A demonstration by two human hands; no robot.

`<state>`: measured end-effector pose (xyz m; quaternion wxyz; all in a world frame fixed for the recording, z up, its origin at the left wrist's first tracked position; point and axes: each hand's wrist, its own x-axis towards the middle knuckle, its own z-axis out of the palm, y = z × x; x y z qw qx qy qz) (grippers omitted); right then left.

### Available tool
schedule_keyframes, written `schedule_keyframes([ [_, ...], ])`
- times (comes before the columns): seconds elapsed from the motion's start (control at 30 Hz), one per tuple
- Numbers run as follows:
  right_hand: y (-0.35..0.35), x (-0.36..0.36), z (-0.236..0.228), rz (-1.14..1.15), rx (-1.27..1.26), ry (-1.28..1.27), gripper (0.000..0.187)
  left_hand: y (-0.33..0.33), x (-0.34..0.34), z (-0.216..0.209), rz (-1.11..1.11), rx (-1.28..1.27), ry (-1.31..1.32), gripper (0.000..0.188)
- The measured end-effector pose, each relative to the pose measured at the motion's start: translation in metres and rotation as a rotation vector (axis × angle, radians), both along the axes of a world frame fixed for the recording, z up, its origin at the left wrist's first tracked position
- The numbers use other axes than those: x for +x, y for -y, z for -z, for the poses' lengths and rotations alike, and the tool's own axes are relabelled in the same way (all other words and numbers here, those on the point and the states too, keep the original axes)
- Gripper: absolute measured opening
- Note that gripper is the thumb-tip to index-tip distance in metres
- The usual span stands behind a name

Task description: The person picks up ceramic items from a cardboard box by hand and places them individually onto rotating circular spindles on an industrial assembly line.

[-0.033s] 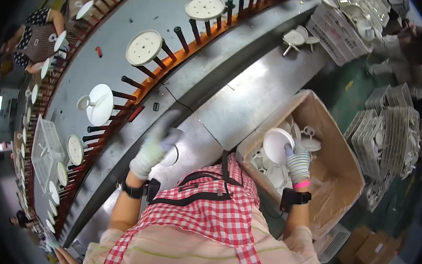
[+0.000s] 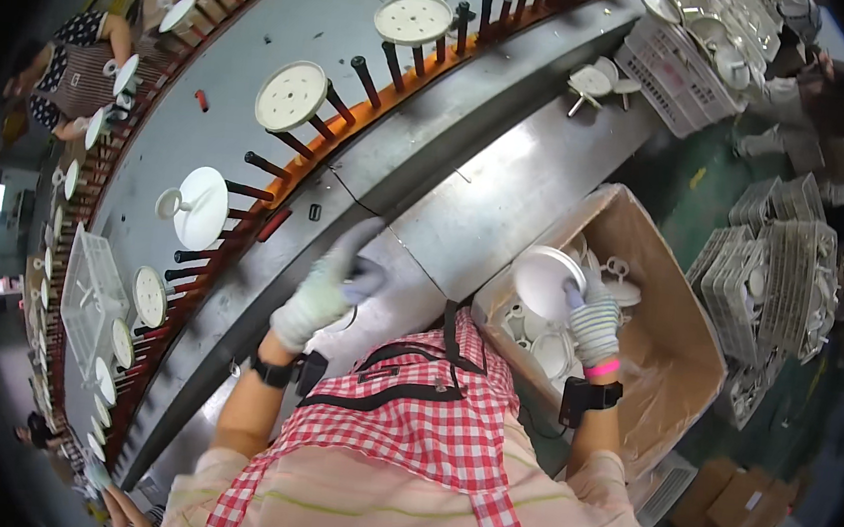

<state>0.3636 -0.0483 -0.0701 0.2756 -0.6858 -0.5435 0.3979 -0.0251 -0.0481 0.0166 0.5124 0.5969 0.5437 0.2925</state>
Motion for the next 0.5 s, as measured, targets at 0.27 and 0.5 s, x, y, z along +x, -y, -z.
schedule_keyframes([
  [0.27, -0.042, -0.125, -0.116, -0.720, 0.519, -0.233, 0.051, -0.051, 0.022, -0.002, 0.200, 0.461, -0.384, 0.040],
  [0.5, -0.073, -0.184, -0.110, -0.651, 0.154, -0.656, 0.037, -0.036, 0.023, -0.023, 0.031, 0.737, -0.640, 0.051],
])
